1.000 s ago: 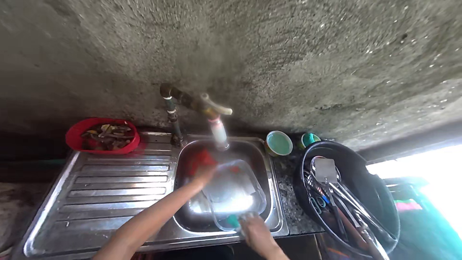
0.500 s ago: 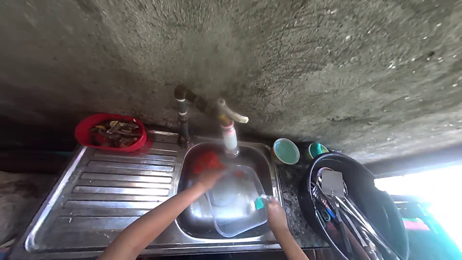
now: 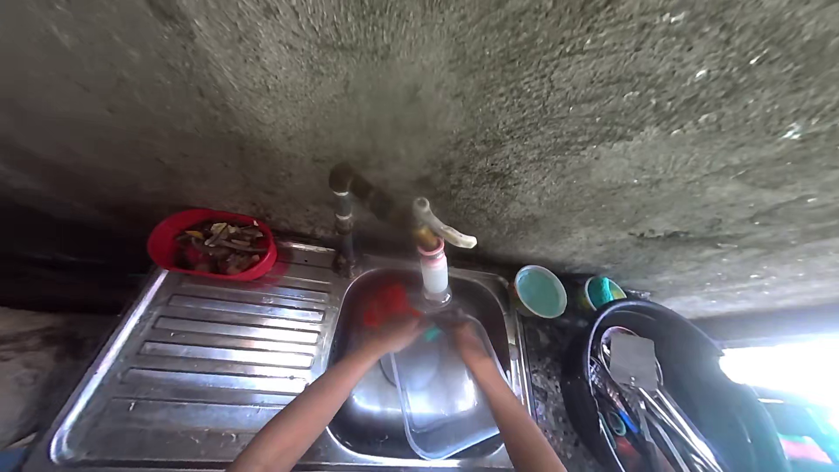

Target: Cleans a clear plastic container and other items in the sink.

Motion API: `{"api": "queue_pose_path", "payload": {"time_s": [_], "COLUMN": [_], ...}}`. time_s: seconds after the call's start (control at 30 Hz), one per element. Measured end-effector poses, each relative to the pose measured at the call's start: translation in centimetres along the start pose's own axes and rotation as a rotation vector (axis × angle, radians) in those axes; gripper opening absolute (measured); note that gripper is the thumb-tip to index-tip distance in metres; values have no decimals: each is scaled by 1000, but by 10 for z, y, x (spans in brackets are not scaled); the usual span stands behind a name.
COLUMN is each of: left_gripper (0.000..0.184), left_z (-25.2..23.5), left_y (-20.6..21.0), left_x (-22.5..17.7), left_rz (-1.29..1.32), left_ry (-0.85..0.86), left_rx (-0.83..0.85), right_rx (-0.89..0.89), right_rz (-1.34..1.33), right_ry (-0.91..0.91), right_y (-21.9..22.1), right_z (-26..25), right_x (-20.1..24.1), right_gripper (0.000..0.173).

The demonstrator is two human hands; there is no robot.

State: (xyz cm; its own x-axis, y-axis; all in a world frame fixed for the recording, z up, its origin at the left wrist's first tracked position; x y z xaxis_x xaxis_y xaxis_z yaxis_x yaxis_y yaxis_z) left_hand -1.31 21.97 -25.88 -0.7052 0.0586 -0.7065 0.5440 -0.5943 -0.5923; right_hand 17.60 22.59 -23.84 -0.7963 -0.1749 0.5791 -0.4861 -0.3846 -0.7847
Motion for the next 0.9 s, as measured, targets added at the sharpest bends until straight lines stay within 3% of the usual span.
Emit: {"api": "queue_pose_path", "payload": {"time_s": [0.17,0.27,0.37,0.43,0.5,0.53,0.63,0.8,0.83,0.9], "left_gripper": [52,50,51,53,49,46,43,58,58,64], "left_z": [19,23,25,24,24,24,23,23,24,32], "left_y": [-1,6,8,9,9,9,4,6,11,16], "left_x": [-12,-10,-4,0,1,0,-8,-18,-18,-25], "left_rz": [140,305,255,114,-33,-71,-148,-248,-284,-278], "left_ry": [-34,-85,-120,-131,-119,-118,-118,-141,-146,-163], "left_rx": [-101,-222,-183,-113,-78,-78,-39,-78,-122,-232], "right_rx": [-83,-201,-134,-406,-671,-715,-640,-288,-269,-458], "right_rz": [7,-138,-233,-344,-273,-206,-103,38,75,69], "right_ry": [-190,-265,-47,62,228,352,621,731,736,605], "right_y": [30,45,15,-17,-64,-89,-143,-152,-151,-150], "right_z": [-2,0,6,18,24,25,11,-23,-21,-4], "right_x": [26,38,38,25,9,1,-22,-59,-54,-23], "right_gripper": [26,22,32,32,32,36,47,71,73,65]}}
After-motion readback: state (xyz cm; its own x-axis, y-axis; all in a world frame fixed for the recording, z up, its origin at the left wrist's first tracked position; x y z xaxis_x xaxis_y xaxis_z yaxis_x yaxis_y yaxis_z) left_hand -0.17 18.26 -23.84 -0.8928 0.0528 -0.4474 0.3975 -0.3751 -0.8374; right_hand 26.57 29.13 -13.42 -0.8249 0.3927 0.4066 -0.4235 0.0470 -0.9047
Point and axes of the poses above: each hand's wrist, its own z-axis away from the middle knuckle, its own y-axis out of the palm, x = y × z, the point moved 1 cm from there along -z, towards the middle knuckle, and after that the axes turned 1 degree about -z, right-handed, at the moved point
